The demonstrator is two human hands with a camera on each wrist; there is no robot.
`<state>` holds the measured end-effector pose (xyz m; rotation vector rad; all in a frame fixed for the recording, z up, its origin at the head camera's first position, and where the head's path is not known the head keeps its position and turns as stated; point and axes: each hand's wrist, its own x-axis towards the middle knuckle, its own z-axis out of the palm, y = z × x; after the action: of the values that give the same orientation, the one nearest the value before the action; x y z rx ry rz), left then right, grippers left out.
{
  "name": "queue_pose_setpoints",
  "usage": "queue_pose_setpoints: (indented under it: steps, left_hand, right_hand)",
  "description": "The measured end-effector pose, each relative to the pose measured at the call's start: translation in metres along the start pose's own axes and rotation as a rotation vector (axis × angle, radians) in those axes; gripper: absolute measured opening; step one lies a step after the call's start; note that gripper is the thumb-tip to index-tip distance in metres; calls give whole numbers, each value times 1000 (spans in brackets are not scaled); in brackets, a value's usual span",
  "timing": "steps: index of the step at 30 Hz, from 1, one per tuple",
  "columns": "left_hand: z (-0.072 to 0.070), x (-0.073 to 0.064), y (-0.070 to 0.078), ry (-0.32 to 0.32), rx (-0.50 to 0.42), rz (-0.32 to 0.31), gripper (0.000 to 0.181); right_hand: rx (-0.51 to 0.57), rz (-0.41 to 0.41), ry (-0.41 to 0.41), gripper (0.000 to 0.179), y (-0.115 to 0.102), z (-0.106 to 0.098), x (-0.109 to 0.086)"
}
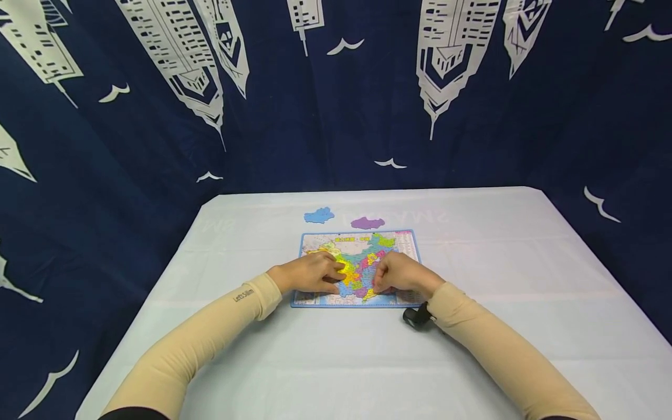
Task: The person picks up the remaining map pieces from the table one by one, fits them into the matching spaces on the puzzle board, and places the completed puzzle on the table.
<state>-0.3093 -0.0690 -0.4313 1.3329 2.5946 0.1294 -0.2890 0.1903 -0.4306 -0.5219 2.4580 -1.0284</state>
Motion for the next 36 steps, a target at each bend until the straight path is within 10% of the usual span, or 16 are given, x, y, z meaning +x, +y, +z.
queue_pose_setpoints:
  steps: [36]
  left_hand:
    - [1,1,0,11,-14,17,43]
  right_hand:
    - [94,115,-25,17,31,-55,-91]
